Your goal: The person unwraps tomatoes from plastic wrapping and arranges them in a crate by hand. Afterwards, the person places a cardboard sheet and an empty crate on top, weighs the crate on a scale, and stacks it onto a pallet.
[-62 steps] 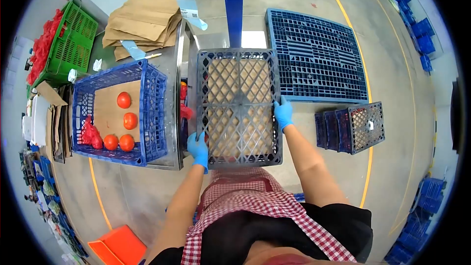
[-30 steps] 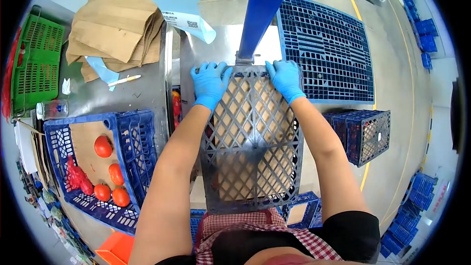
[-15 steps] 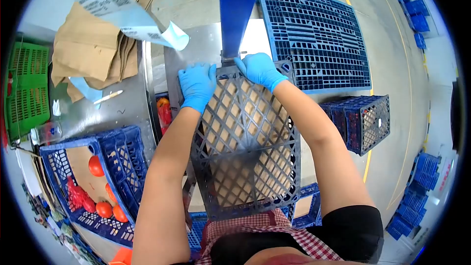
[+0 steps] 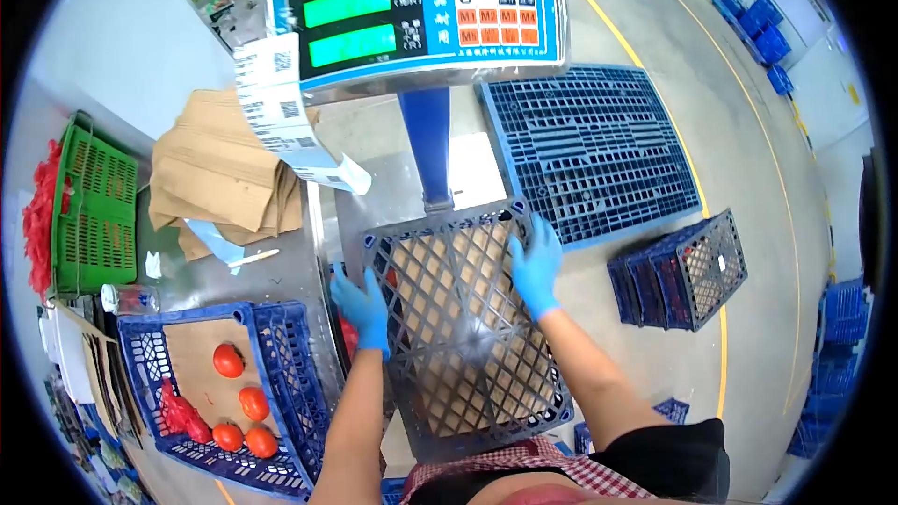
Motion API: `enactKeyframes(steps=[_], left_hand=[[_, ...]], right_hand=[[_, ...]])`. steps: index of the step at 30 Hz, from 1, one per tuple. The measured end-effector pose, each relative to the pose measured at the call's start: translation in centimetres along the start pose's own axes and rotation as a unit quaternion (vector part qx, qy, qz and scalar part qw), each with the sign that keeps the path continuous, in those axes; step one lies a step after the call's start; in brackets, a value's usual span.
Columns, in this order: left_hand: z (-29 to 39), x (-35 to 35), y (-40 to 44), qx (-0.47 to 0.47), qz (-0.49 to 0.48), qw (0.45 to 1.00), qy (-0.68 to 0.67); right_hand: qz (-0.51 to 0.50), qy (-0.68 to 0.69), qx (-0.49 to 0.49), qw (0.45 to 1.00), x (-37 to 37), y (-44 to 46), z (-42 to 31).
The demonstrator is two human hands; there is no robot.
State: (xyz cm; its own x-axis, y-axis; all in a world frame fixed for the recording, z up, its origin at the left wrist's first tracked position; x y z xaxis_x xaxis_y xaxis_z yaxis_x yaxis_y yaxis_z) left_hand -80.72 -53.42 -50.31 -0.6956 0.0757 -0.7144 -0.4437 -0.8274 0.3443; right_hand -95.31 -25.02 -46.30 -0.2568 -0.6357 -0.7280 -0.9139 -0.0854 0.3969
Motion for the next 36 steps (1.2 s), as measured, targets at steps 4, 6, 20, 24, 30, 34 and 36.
enactKeyframes(steps=[4, 6, 20, 24, 30, 34, 36], left_hand=[[-4.5, 2.0, -2.8, -0.161, -0.214, 0.964, 0.0], [-5.0, 3.4, -3.2, -0.156, -0.21, 0.965, -0.022], [-6.1, -9.0, -15.5, -0.159, -0.236, 0.955, 0.086], [-8.4, -7.4, -15.9, -0.164, -0.24, 0.957, 0.018], [-8.8, -9.0, -17.0, -0.176, -0.229, 0.955, -0.063], [-9.8, -15.0, -22.0, -0.215, -0.291, 0.929, 0.078], [-11.3, -16.5, -25.5, -0.235, -0.286, 0.928, 0.029]], right_hand=[[-0.165, -0.02, 0.224, 0.96, -0.5, -7.6, 6.2], [-0.184, -0.022, 0.231, 0.955, 0.0, -7.5, 7.8], [-0.209, -0.056, 0.215, 0.952, -6.6, -19.0, 10.1], [-0.214, -0.035, 0.248, 0.944, -6.8, -19.5, 10.6], [-0.246, -0.028, 0.258, 0.934, -7.5, -20.2, 10.7], [-0.283, -0.048, 0.25, 0.925, -11.5, -25.8, 11.3], [-0.303, -0.004, 0.292, 0.907, -10.7, -29.6, 13.8]])
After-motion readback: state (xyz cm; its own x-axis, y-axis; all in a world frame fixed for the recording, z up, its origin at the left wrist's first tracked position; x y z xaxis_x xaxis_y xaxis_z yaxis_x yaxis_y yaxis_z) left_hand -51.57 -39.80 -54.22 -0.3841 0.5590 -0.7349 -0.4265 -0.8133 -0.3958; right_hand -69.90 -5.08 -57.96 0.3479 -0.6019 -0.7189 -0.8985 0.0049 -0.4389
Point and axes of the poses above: each hand's wrist, its own y-axis towards the middle knuckle, its own x-axis out of the palm, z = x × y, the point moved 4 cm from there along y, towards the middle knuckle, and after that the axes turned 1 degree about -x, right-handed, at the moved point
